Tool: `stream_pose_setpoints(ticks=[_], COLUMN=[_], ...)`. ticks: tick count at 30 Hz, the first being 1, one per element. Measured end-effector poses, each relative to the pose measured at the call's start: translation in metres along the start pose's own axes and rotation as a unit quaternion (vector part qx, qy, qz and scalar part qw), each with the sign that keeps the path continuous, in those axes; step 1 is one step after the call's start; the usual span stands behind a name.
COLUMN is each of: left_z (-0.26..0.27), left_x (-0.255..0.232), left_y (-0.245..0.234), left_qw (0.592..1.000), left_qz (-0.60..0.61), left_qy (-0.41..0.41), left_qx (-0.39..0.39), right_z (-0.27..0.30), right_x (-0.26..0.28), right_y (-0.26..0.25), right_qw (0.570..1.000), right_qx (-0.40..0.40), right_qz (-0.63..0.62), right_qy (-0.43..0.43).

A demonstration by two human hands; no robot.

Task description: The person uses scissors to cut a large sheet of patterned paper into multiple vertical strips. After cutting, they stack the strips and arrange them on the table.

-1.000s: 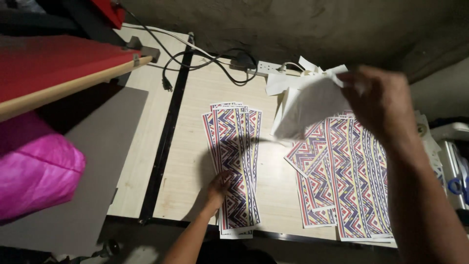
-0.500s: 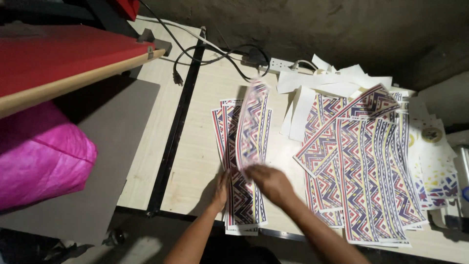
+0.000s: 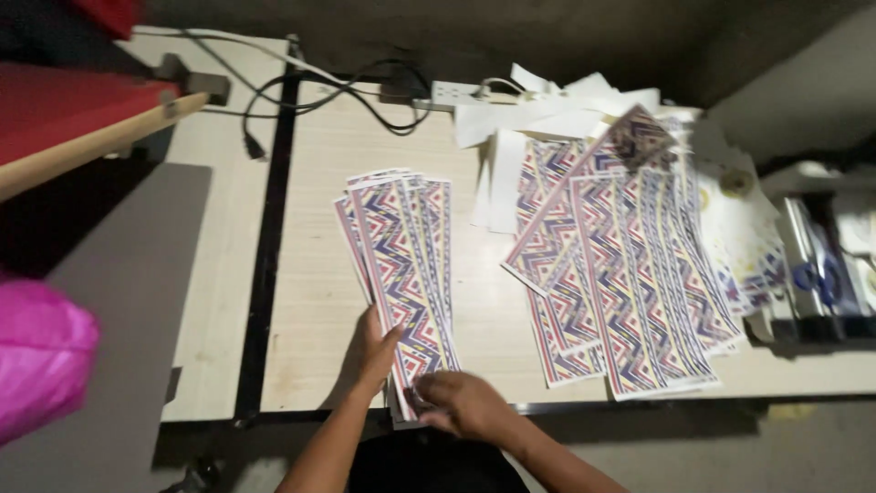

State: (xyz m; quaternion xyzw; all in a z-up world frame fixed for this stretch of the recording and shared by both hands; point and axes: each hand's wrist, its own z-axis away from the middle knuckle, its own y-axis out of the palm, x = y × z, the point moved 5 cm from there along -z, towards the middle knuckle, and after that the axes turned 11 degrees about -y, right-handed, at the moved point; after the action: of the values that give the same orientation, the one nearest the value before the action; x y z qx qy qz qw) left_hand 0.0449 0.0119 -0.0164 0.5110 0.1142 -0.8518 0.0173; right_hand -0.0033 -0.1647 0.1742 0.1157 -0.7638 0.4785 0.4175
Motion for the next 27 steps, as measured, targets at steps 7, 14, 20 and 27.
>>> stream_pose_setpoints(ticks=[7, 14, 20, 27], left_z=[0.022, 0.035, 0.054, 0.091], left_x=[-0.045, -0.047, -0.037, -0.041], left_y=[0.003, 0.022, 0.048, 0.11], left_qw=[0.993, 0.976, 0.981, 0.96], left_qz=[0.095, 0.172, 0.158, 0.245], left_qy=[-0.043, -0.078, -0.051, -0.096], left_qx=[0.055, 0.105, 0.1, 0.095], right_z=[0.151, 0.257, 0.298, 0.318], right_x=[-0.113, -0.085, -0.094, -0.107], right_y=[-0.08, -0.118, -0.115, -0.135], right_qw=[0.846, 0.87, 0.886, 0.883], right_qx=[-0.192, -0.126, -0.101, -0.106], right_qz=[0.047, 0.287, 0.313, 0.263], right_qy=[0.494, 0.38, 0.329, 0.373])
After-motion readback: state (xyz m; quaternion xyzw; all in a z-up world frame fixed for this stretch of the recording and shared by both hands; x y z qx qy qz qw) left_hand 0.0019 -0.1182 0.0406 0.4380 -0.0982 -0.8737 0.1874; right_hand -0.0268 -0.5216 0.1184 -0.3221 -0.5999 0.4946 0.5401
